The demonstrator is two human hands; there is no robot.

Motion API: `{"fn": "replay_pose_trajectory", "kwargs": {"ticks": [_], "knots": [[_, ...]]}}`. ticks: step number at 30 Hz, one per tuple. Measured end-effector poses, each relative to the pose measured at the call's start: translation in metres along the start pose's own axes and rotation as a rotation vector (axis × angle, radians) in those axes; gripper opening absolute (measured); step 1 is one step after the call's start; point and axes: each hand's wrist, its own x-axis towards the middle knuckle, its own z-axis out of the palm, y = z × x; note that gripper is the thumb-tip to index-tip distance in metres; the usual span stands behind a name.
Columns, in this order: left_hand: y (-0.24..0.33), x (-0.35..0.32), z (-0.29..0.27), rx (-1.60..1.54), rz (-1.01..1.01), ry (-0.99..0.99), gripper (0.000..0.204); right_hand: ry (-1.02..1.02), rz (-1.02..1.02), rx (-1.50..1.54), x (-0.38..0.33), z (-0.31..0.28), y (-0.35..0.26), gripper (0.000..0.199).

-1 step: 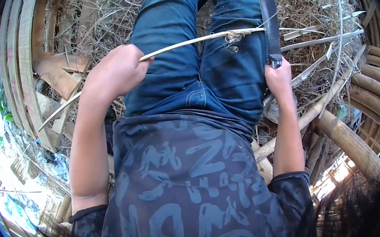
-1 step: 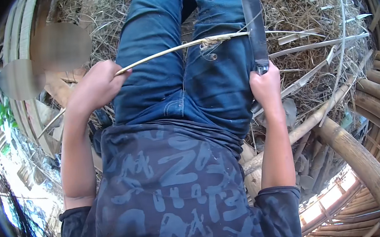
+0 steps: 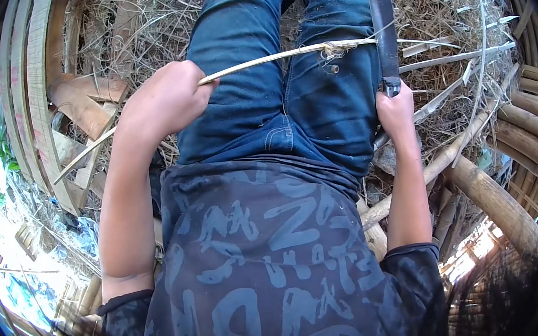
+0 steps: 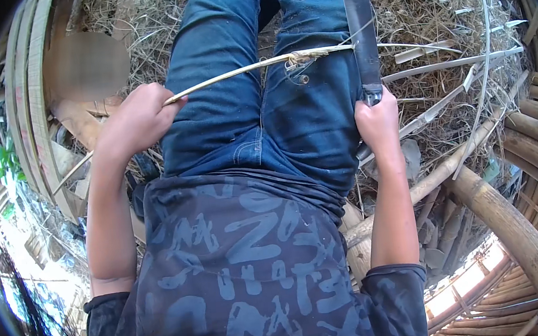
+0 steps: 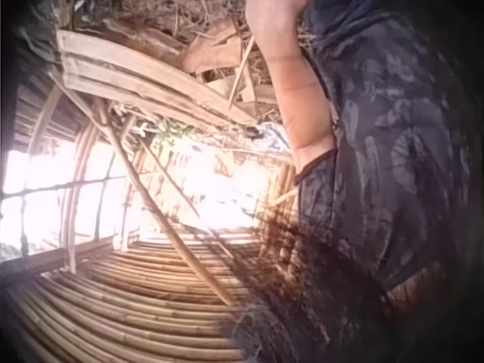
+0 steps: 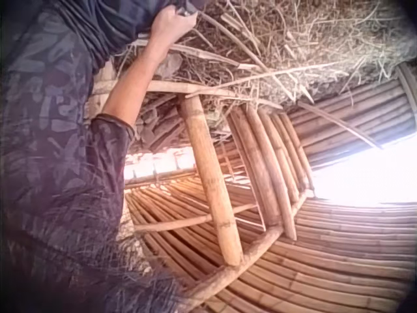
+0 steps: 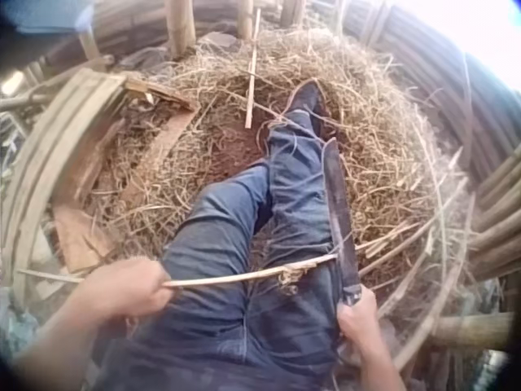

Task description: The person shaves and scrapes a bamboo strip with a knife.

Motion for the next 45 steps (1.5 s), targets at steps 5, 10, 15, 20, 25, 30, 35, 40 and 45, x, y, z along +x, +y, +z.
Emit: {"fn": "replay_pose_trajectory", "kwargs": {"ticks": [5,10,15,20,25,30,35,40,45], "knots": [[-0.009,0.005,-0.002,0.03,0.029,-0.019,0.036,-0.006,-0.01,-0.023,-0.001,0.002,-0.002,0.013],[-0.018,0.011,-0.001,0.042,0.01,-0.054,0.038,-0.015,-0.024,-0.026,0.003,0.005,0.003,0.01],[-0.023,0.022,0.0,0.061,0.055,-0.063,0.035,-0.138,0.131,0.055,0.007,-0.003,0.006,0.006],[-0.03,0.025,0.009,0.032,0.16,-0.003,0.033,-0.17,0.123,0.142,0.01,-0.006,0.018,0.005],[-0.022,0.012,0.005,0.03,0.134,-0.018,0.037,-0.118,0.078,0.116,0.009,0.002,0.014,0.008],[-0.012,0.007,0.007,-0.016,0.124,-0.017,0.039,-0.088,0.215,0.143,0.006,-0.012,0.007,0.006],[0.008,0.003,0.001,0.019,0.08,-0.017,0.037,-0.107,0.322,0.227,-0.003,-0.018,-0.008,0.006],[0.013,-0.005,-0.003,0.061,0.089,0.101,0.035,-0.144,0.309,0.254,0.001,-0.024,-0.012,0.004],[0.031,-0.003,-0.012,0.155,0.07,0.118,0.037,-0.087,0.374,0.333,-0.004,-0.02,-0.017,0.003]]}}
